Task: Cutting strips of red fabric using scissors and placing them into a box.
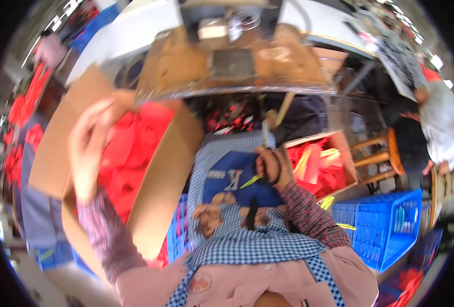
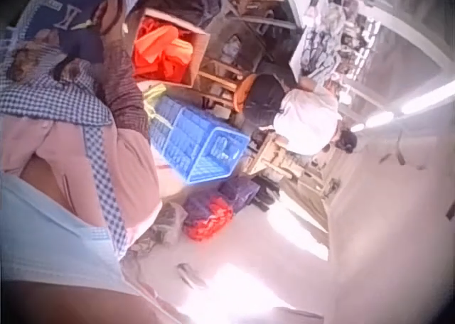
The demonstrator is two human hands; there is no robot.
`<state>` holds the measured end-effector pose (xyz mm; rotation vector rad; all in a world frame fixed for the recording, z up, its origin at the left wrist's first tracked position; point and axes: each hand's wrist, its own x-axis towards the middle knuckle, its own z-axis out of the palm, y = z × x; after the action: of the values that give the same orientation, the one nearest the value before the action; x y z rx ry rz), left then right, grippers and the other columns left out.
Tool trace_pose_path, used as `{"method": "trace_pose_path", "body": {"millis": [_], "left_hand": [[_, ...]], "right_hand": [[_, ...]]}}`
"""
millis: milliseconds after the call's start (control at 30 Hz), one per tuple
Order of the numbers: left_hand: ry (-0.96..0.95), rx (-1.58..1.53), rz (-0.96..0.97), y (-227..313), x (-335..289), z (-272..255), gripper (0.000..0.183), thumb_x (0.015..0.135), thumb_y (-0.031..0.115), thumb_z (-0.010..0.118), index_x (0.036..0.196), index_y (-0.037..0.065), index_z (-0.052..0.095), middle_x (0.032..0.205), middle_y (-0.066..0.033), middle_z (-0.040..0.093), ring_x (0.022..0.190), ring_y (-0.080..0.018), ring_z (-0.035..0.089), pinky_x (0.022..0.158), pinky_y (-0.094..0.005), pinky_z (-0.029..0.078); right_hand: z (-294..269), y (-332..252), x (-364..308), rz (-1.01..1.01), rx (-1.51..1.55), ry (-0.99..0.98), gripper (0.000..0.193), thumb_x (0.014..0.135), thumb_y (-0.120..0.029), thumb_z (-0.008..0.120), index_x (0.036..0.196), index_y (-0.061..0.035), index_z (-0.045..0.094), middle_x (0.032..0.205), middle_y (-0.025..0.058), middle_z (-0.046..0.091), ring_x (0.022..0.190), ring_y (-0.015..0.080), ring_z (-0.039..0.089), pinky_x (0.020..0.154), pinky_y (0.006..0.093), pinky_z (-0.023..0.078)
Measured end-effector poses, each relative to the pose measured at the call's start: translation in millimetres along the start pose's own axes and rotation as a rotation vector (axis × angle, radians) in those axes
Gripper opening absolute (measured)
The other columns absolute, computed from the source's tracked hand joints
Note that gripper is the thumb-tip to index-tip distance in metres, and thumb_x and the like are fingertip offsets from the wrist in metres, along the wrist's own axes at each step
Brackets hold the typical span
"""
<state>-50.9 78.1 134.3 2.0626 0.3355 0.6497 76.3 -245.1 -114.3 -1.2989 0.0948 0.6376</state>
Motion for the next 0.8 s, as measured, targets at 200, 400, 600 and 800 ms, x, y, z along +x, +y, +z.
{"method": "trace_pose_path", "body": {"millis": [200,400,600,800], "left_hand": [[-0.299,0.591,-0.262,-233,15,-59,0.053,0.085,0.041,0.068,0.114,-0.002,0.062,0.104,-0.0183,0.067,0.093,-0.0292,0.064,0.084,-0.0394,0.050],[-0.428,1.032,-0.279,-306,-10,-18,0.049,0.078,0.044,0.071,0.092,-0.002,0.068,0.091,-0.0223,0.067,0.089,-0.0380,0.065,0.080,-0.0429,0.052],[-0.214,0.929,-0.232,-239,17,-38,0.035,0.080,0.033,0.068,0.088,-0.001,0.066,0.087,-0.0230,0.066,0.085,-0.0360,0.066,0.073,-0.0464,0.052],[-0.188,0.337,-0.282,-56,-18,-18,0.010,0.084,0.006,0.061,0.090,-0.003,0.063,0.075,-0.0186,0.064,0.060,-0.0314,0.064,0.056,-0.0367,0.050]], "right_hand": [[11,5,3,0.073,-0.009,-0.069,0.033,0.096,-0.036,0.052,0.108,-0.0051,0.055,0.068,-0.0005,0.049,0.051,0.0086,0.047,0.046,0.0243,0.041],[12,5,-4,0.072,-0.024,-0.056,0.034,0.096,-0.037,0.052,0.108,-0.0049,0.054,0.067,-0.0002,0.049,0.050,0.0093,0.047,0.045,0.0249,0.041],[7,5,-4,0.057,-0.034,-0.053,0.034,0.096,-0.036,0.053,0.108,-0.0046,0.053,0.066,-0.0007,0.049,0.050,0.0094,0.047,0.045,0.0249,0.041],[31,-1,-13,-0.042,-0.052,-0.150,0.030,0.093,-0.034,0.061,0.105,-0.0070,0.053,0.073,0.0021,0.055,0.061,0.0107,0.056,0.053,0.0254,0.047]]}}
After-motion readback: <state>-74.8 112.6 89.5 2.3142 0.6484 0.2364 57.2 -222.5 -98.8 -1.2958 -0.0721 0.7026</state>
